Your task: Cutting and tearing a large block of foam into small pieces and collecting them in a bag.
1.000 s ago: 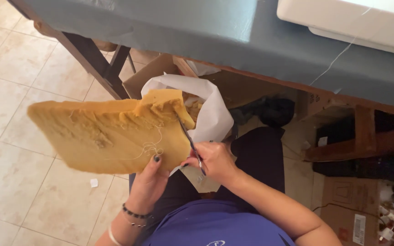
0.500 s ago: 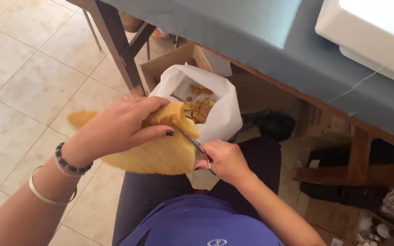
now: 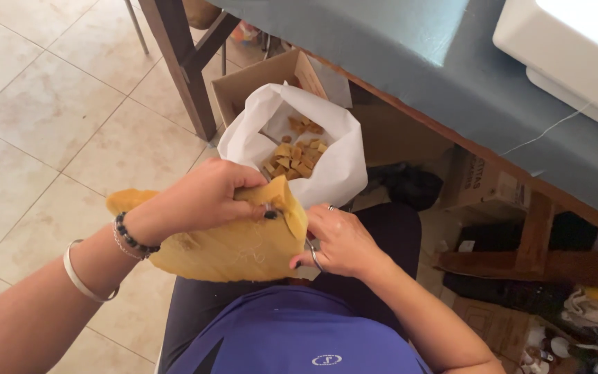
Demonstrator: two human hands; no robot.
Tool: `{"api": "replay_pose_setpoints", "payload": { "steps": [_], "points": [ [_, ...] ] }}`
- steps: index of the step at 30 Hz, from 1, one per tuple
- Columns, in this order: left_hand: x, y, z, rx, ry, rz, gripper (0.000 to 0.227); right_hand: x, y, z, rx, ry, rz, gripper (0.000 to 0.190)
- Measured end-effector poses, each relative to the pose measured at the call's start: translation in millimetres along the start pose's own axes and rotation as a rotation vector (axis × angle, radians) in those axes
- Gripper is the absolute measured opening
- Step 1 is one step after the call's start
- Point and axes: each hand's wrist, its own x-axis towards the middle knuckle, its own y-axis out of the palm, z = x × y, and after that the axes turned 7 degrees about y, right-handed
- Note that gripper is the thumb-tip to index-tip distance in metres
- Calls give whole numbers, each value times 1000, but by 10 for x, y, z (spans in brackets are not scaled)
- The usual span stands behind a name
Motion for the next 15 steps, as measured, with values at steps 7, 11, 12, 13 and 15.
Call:
{"api": "replay_pose_setpoints", "payload": {
  "steps": [7,11,12,13,15],
  "points": [
    [94,-55,150,-41,-28,14,21,-5,393,-158,64,-58,-218,54],
    [152,-157,130,-26,-88,81,22,54,393,-139,181,13,-107,47],
    [178,-122,194,-27,-89,80,22,83,285,-102,181,12,-105,47],
    [202,-86,258,-13,-81,110,26,103,183,-57,193,39,3,49],
    [240,-37,391,-5,-72,154,30,109,88,-50,210,77,114,52]
  ]
}}
